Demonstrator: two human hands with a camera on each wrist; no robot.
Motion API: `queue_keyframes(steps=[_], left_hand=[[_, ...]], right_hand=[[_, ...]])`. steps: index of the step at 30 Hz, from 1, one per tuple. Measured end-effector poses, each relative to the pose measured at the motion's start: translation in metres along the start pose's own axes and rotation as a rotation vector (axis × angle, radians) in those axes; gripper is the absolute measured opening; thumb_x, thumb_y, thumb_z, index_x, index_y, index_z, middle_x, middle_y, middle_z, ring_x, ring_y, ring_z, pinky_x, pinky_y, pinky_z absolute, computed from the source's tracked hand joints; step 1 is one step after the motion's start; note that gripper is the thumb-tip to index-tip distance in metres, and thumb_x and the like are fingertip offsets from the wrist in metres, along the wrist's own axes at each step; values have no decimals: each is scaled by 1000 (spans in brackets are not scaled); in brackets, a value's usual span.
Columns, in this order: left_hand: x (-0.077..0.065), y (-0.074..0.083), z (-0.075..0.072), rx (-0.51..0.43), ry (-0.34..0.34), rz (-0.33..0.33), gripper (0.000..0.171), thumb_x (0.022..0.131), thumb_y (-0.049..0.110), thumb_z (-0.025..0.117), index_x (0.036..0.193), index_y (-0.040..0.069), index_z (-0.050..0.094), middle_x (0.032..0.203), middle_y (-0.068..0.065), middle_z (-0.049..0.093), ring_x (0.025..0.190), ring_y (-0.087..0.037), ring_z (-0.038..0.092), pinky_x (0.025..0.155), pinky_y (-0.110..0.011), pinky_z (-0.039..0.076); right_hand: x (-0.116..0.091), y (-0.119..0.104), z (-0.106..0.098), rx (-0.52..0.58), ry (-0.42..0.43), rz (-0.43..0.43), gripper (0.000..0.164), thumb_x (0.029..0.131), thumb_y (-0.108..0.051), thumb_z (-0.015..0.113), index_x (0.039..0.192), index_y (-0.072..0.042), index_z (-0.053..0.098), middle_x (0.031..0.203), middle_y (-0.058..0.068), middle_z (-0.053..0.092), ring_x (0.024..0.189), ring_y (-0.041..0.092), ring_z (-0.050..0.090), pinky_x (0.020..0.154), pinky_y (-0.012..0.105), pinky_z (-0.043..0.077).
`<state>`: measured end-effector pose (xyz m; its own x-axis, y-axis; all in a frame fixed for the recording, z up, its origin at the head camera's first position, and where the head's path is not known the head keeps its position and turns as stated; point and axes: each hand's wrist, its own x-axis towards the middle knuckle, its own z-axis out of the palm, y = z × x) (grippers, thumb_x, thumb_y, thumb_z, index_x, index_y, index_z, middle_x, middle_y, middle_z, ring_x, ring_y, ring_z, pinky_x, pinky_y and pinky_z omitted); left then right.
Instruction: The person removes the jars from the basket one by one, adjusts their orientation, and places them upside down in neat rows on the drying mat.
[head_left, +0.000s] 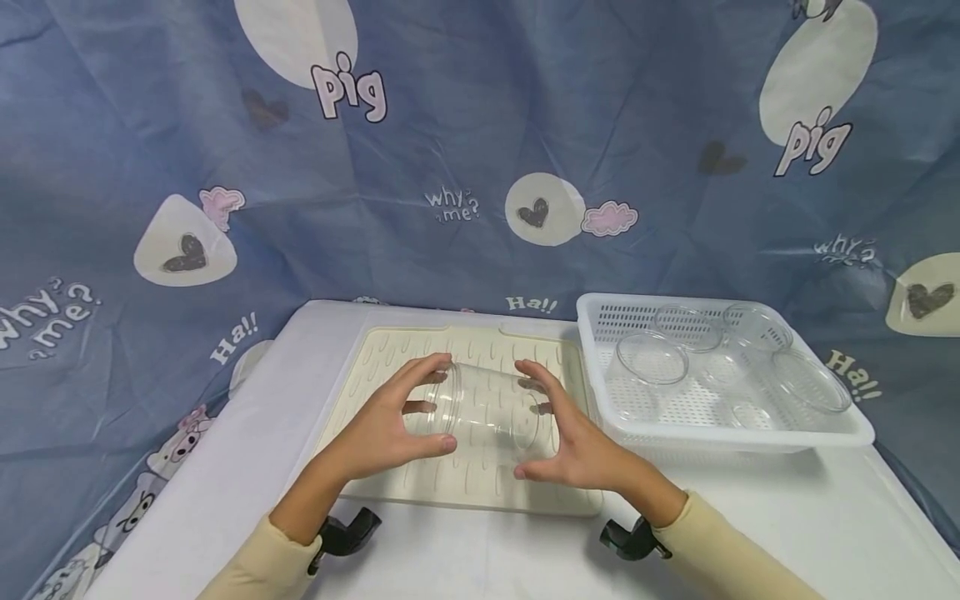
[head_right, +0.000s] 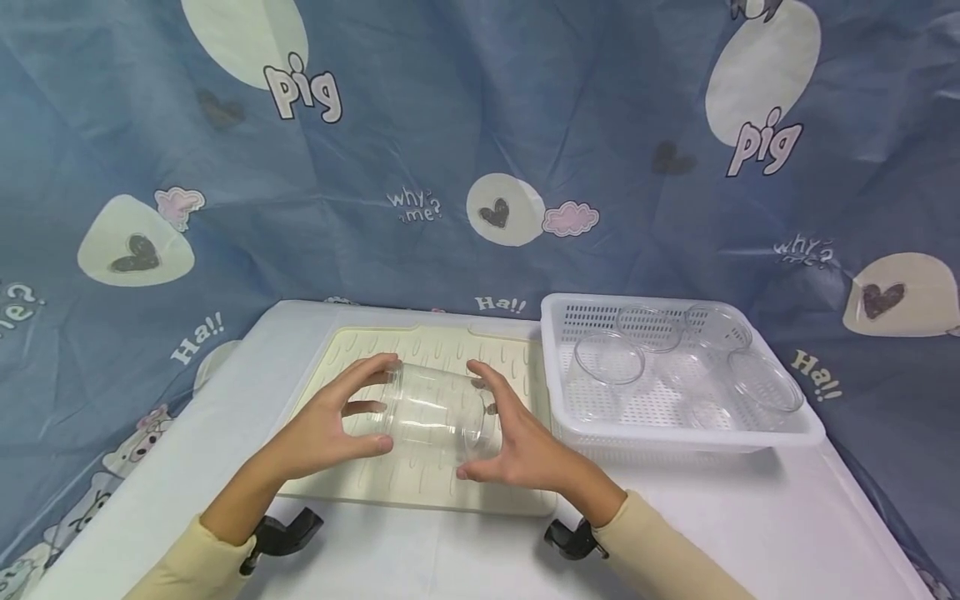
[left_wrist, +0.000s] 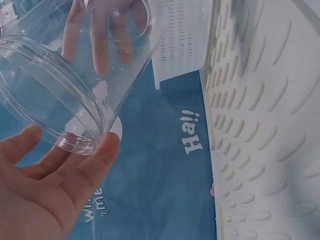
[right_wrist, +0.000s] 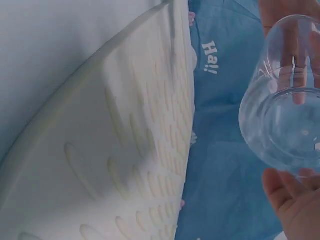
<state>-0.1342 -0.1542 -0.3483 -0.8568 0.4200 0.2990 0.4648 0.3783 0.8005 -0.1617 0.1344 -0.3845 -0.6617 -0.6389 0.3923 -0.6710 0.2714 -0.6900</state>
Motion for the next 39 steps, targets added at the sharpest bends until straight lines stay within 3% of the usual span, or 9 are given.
queue_keyframes(steps=[7, 10, 15, 18, 21, 26, 31, 36, 39], left_hand=[[-6, -5, -4, -106, -7, 17, 86, 81, 18, 82, 153, 23, 35, 153, -7, 41, 139, -32, 44, 104, -44, 53], [-8, -7, -7, -147, -14, 49, 86, 82, 15, 80, 154, 23, 33, 156, -7, 37, 142, -23, 42, 108, -37, 51], [-11, -5, -10, -195, -15, 101, 86, 82, 12, 78, 154, 17, 32, 159, -8, 34, 142, -4, 38, 111, -26, 46], [-12, -3, -11, -235, -13, 116, 86, 81, 6, 77, 154, 12, 32, 158, -11, 34, 141, -2, 39, 111, -21, 44], [-13, -2, -11, -247, -9, 124, 86, 80, 2, 76, 153, 11, 31, 158, -12, 34, 141, -3, 40, 110, -19, 42], [-12, -4, -11, -243, 1, 131, 85, 83, 8, 74, 155, 12, 30, 159, -14, 33, 139, -2, 40, 109, -17, 43], [-12, -6, -12, -225, -17, 141, 86, 88, 17, 74, 157, 12, 24, 159, -18, 30, 139, -3, 39, 108, -24, 46], [-15, -6, -16, -95, -18, 129, 92, 87, 44, 74, 159, 20, 21, 161, -13, 31, 144, -13, 37, 108, -31, 48], [-21, -7, -20, -6, -15, 131, 95, 85, 50, 75, 159, 25, 20, 161, -7, 31, 145, -17, 36, 108, -33, 49]], right_hand=[[0, -5, 2, 16, -3, -30, 123, 69, -24, 90, 158, -12, 6, 165, 5, 17, 146, 27, 32, 114, 52, 41], [0, -8, 3, -13, 12, -47, 130, 65, -25, 93, 158, -13, 4, 166, 3, 14, 147, 24, 31, 114, 53, 41], [3, -12, 6, -74, 84, -206, 126, 62, -21, 93, 154, -1, 9, 164, 17, 15, 145, 31, 35, 111, 52, 44], [5, -13, 7, -137, 123, -296, 124, 62, -23, 93, 150, 7, 11, 162, 24, 16, 143, 34, 37, 109, 51, 45], [5, -15, 8, -178, 137, -302, 126, 61, -24, 93, 151, 7, 11, 163, 21, 16, 143, 32, 37, 109, 48, 46], [7, -16, 7, -124, 144, -286, 123, 61, -17, 92, 151, 4, 13, 162, 20, 19, 142, 35, 36, 107, 46, 48], [8, -18, 3, -96, 133, -274, 117, 61, -18, 93, 149, 2, 19, 157, 21, 26, 139, 36, 36, 103, 39, 48], [10, -24, -5, -122, 96, -236, 116, 60, -20, 93, 150, -2, 22, 156, 18, 29, 142, 27, 35, 98, 47, 49], [12, -29, -13, -150, 75, -225, 116, 60, -20, 93, 151, -3, 22, 157, 16, 29, 144, 24, 33, 99, 51, 49]])
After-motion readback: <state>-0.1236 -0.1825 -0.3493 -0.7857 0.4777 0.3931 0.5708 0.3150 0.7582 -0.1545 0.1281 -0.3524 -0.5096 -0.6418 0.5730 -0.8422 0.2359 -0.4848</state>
